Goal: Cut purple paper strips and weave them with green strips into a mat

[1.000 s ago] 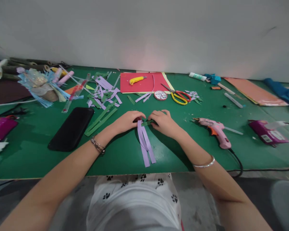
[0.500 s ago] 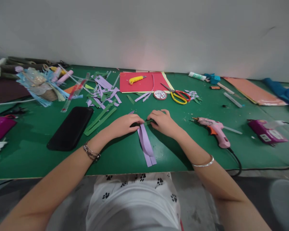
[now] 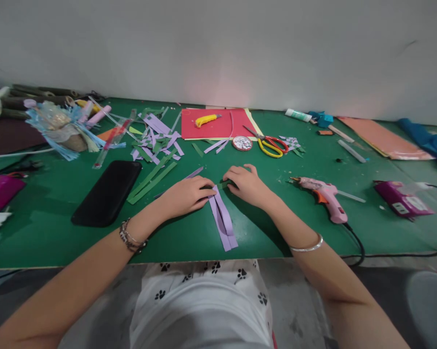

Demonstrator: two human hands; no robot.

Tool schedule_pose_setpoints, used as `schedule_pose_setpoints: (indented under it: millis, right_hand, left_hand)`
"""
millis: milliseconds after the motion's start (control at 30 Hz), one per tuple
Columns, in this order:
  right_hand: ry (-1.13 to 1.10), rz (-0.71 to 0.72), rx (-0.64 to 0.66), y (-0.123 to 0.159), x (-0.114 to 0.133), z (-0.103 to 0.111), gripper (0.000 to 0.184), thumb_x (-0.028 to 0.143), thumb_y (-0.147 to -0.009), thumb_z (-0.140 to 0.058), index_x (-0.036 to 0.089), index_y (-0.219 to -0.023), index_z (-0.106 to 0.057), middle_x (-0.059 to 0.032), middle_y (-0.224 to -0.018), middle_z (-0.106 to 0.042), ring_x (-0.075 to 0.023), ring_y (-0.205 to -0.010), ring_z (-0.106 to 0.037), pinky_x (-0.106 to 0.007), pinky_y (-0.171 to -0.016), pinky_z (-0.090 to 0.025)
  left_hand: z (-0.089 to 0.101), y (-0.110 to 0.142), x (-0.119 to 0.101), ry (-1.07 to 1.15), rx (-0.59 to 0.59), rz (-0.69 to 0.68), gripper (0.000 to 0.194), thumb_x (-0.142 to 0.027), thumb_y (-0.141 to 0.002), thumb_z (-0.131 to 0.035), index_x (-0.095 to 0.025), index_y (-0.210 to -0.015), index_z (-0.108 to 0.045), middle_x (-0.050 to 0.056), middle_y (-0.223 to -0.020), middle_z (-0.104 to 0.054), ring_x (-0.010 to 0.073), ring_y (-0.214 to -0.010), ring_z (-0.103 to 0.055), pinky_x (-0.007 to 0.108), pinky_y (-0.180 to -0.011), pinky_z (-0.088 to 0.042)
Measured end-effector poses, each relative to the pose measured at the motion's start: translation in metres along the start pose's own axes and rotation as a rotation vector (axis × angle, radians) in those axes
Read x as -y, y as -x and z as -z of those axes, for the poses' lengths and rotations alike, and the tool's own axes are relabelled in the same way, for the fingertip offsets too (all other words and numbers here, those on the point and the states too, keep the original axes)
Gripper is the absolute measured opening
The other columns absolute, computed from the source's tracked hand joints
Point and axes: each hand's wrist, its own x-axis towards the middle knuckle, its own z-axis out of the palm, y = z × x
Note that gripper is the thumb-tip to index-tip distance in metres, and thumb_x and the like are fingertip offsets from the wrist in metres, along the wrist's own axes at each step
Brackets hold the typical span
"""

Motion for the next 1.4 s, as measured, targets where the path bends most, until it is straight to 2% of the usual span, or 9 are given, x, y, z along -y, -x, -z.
schedule_pose_setpoints:
  millis: [167, 300, 367, 600, 1033, 1133, 1267, 1400]
  right_hand:
    - [0.008, -0.003, -0.029, 0.002, 0.000, -0.001, 0.021, 0.010, -0.077, -0.043, 0.018, -0.092, -0.056, -0.0071, -0.098, -0.058, -0.0202, -0.094, -0.052, -0.047, -0.094, -0.014]
    - [-0.059, 0.061, -0.094, 0.002, 0.004, -0.002, 0.016, 0.020, -0.079, -0.046, 0.020, -0.093, -0.056, -0.0045, -0.095, -0.058, -0.0187, -0.094, -0.051, -0.047, -0.096, -0.009]
    - [-0.085, 0.095, -0.083, 0.002, 0.006, -0.002, 0.016, 0.024, -0.080, -0.047, 0.020, -0.093, -0.056, -0.0041, -0.094, -0.058, -0.0183, -0.094, -0.051, -0.045, -0.096, -0.010]
    - [-0.086, 0.098, -0.014, -0.003, 0.007, -0.005, 0.014, 0.018, -0.081, -0.047, 0.021, -0.090, -0.058, -0.0036, -0.093, -0.058, -0.0175, -0.093, -0.051, -0.042, -0.092, -0.014]
    - [-0.091, 0.058, 0.003, -0.006, 0.008, -0.002, 0.013, 0.019, -0.082, -0.049, 0.022, -0.089, -0.060, -0.0030, -0.093, -0.057, -0.0179, -0.093, -0.051, -0.042, -0.089, -0.013]
    - [-0.093, 0.054, 0.002, -0.006, 0.009, -0.001, 0.014, 0.019, -0.082, -0.049, 0.022, -0.089, -0.060, -0.0031, -0.092, -0.057, -0.0179, -0.092, -0.051, -0.042, -0.088, -0.013]
    - [-0.096, 0.049, 0.014, -0.006, 0.010, 0.000, 0.015, 0.018, -0.082, -0.048, 0.022, -0.090, -0.060, -0.0032, -0.093, -0.057, -0.0178, -0.092, -0.051, -0.043, -0.088, -0.013]
    - [-0.092, 0.060, -0.003, -0.006, 0.010, -0.001, 0.015, 0.018, -0.082, -0.047, 0.023, -0.089, -0.060, -0.0026, -0.091, -0.058, -0.0175, -0.091, -0.052, -0.043, -0.088, -0.012]
  left_hand:
    - [-0.002, 0.003, -0.003, -0.043, -0.024, 0.022, 0.028, -0.019, -0.087, -0.038, -0.015, -0.101, -0.061, 0.009, -0.096, -0.058, 0.0177, -0.088, -0.055, 0.032, -0.077, -0.047]
    - [-0.003, 0.006, -0.004, -0.009, -0.017, 0.032, 0.028, -0.017, -0.086, -0.038, -0.016, -0.106, -0.059, 0.009, -0.099, -0.058, 0.0180, -0.091, -0.054, 0.031, -0.078, -0.047]
    - [-0.001, 0.006, -0.004, -0.021, -0.002, 0.020, 0.029, -0.016, -0.086, -0.038, -0.018, -0.107, -0.059, 0.010, -0.100, -0.057, 0.0186, -0.092, -0.053, 0.032, -0.078, -0.047]
    - [0.005, 0.006, -0.004, -0.082, 0.063, -0.022, 0.033, -0.016, -0.084, -0.040, -0.024, -0.112, -0.057, 0.010, -0.104, -0.055, 0.0198, -0.092, -0.054, 0.033, -0.076, -0.046]
    - [0.001, 0.011, -0.006, 0.005, -0.022, -0.003, 0.030, -0.015, -0.085, -0.037, -0.016, -0.104, -0.061, 0.014, -0.109, -0.052, 0.0240, -0.102, -0.050, 0.038, -0.084, -0.044]
    - [0.000, 0.007, -0.008, 0.013, -0.040, 0.070, 0.028, -0.020, -0.087, -0.037, -0.016, -0.103, -0.060, 0.013, -0.104, -0.053, 0.0226, -0.095, -0.053, 0.038, -0.081, -0.045]
    - [-0.004, 0.002, -0.007, 0.120, -0.061, 0.266, 0.026, -0.023, -0.085, -0.045, -0.011, -0.107, -0.055, 0.010, -0.096, -0.055, 0.0196, -0.088, -0.055, 0.033, -0.078, -0.047]
    - [-0.006, -0.001, -0.005, 0.194, -0.069, 0.374, 0.019, -0.023, -0.084, -0.049, -0.013, -0.095, -0.059, 0.007, -0.089, -0.056, 0.0184, -0.085, -0.056, 0.031, -0.077, -0.047]
